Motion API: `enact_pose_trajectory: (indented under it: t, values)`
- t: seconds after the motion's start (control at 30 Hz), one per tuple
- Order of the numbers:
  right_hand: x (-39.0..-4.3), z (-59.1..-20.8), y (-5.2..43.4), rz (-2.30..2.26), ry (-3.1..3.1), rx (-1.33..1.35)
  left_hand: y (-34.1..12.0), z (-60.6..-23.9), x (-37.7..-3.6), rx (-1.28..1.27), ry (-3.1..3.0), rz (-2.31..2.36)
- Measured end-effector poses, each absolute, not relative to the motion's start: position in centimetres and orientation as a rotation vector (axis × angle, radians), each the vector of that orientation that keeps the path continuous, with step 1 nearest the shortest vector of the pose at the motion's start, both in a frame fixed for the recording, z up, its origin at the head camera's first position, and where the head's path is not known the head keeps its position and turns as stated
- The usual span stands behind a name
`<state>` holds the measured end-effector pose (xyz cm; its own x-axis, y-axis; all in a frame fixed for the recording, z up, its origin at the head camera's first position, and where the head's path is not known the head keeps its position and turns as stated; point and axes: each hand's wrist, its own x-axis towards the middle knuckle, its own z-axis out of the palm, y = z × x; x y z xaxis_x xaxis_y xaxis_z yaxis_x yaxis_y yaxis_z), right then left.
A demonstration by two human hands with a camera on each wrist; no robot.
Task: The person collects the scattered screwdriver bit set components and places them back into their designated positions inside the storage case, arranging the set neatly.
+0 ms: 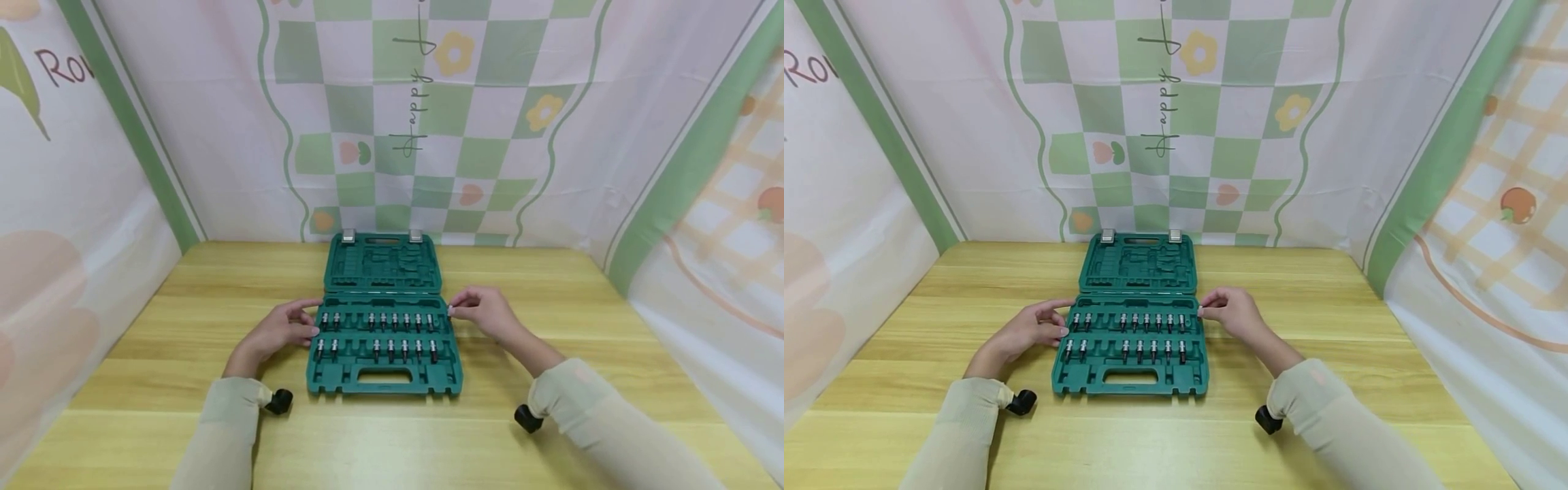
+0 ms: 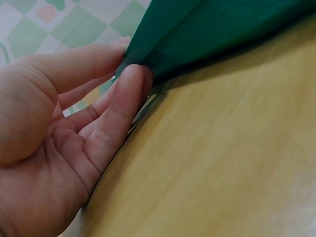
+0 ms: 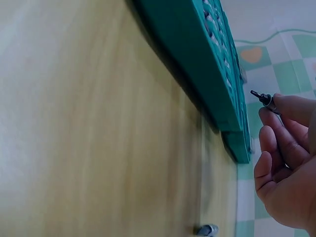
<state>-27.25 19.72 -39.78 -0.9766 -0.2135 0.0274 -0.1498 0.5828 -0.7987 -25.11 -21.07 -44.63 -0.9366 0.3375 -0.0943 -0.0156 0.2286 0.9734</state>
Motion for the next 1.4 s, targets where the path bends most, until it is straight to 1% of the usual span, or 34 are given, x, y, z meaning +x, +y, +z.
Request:
enact_pose_trajectory:
  t: [0.4,0.83,1.4]
  values:
    - [-26.0,-40.1,17.4,-1.453,2.630,-0.314,-21.2,-44.7,-25.1,0.330,2.209,1.774]
    - [-25.1,-40.3,15.3,-1.490,2.580,-0.316,-20.9,-44.5,-25.2,0.291,2.206,1.771]
    - [-25.3,-40.6,12.3,-1.495,2.549,-0.349,-20.9,-44.4,-25.1,0.262,2.208,1.769]
